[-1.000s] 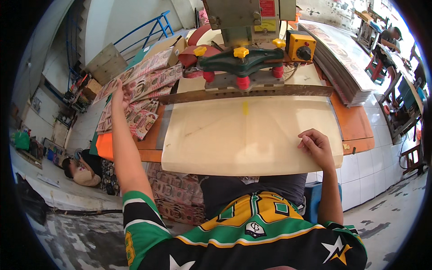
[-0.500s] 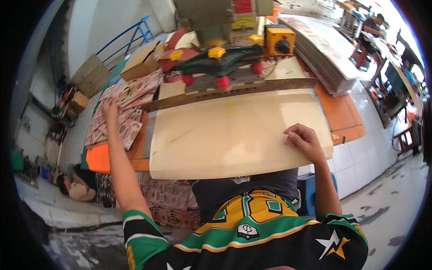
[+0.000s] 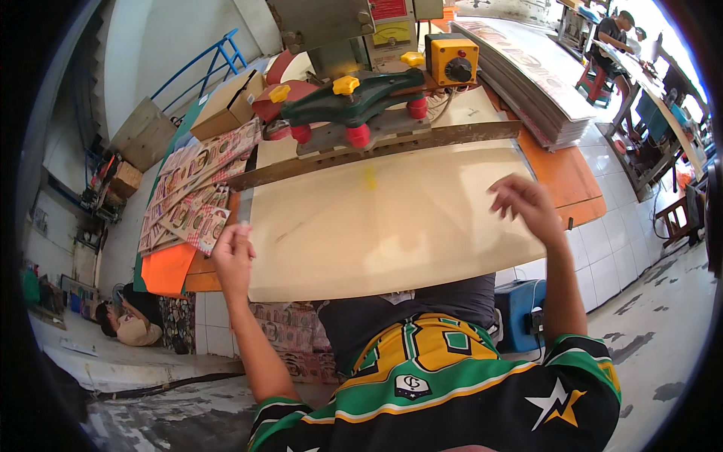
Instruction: The person inserts printed packaging sheets into transparent plastic sleeves, aligns them by hand, and positions them under a heat-sealing machine.
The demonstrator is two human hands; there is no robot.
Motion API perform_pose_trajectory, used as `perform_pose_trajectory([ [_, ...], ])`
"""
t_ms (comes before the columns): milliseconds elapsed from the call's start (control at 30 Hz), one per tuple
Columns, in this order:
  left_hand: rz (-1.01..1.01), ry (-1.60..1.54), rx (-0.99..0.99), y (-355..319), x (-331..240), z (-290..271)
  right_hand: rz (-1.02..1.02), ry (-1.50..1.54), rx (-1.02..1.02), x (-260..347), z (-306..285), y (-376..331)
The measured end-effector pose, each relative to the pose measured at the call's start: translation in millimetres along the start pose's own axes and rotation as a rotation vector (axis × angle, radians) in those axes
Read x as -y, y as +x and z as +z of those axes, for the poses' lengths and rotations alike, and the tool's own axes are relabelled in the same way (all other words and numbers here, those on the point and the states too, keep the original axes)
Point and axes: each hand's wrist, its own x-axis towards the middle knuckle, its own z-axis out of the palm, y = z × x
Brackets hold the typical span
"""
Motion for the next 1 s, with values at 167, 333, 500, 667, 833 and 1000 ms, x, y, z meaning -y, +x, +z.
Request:
perform_pose_trajectory([
  [167,-0.083,0.017,0.172,-31.8,18.3,17.7,-0.264,-0.305,-0.533,11.7,-105.1,30.1],
  [333,-0.162,0.027,0.197,-43.1,19.0,28.6,-0.294,-0.866,-0.929,-24.4,-239.6,66.8],
  [500,-0.104,0.075,0.128,-51.9,32.9,34.2,0.065,-1.202,-0.960,-54.1,-292.4,100.9],
  [667,-0.079,0.088,0.112,-51.3,37.5,37.1,0.107,-1.009,-0.729,-85.8,-331.5,116.4],
  [833,-0.058,0.109,0.115,-52.6,36.4,36.1,0.122,-0.931,-0.797,-76.6,-316.3,119.0],
  [1000,-0.039,0.125,0.101,-53.3,36.2,40.0,0.125,-0.954,-0.847,-73.4,-317.0,120.8],
])
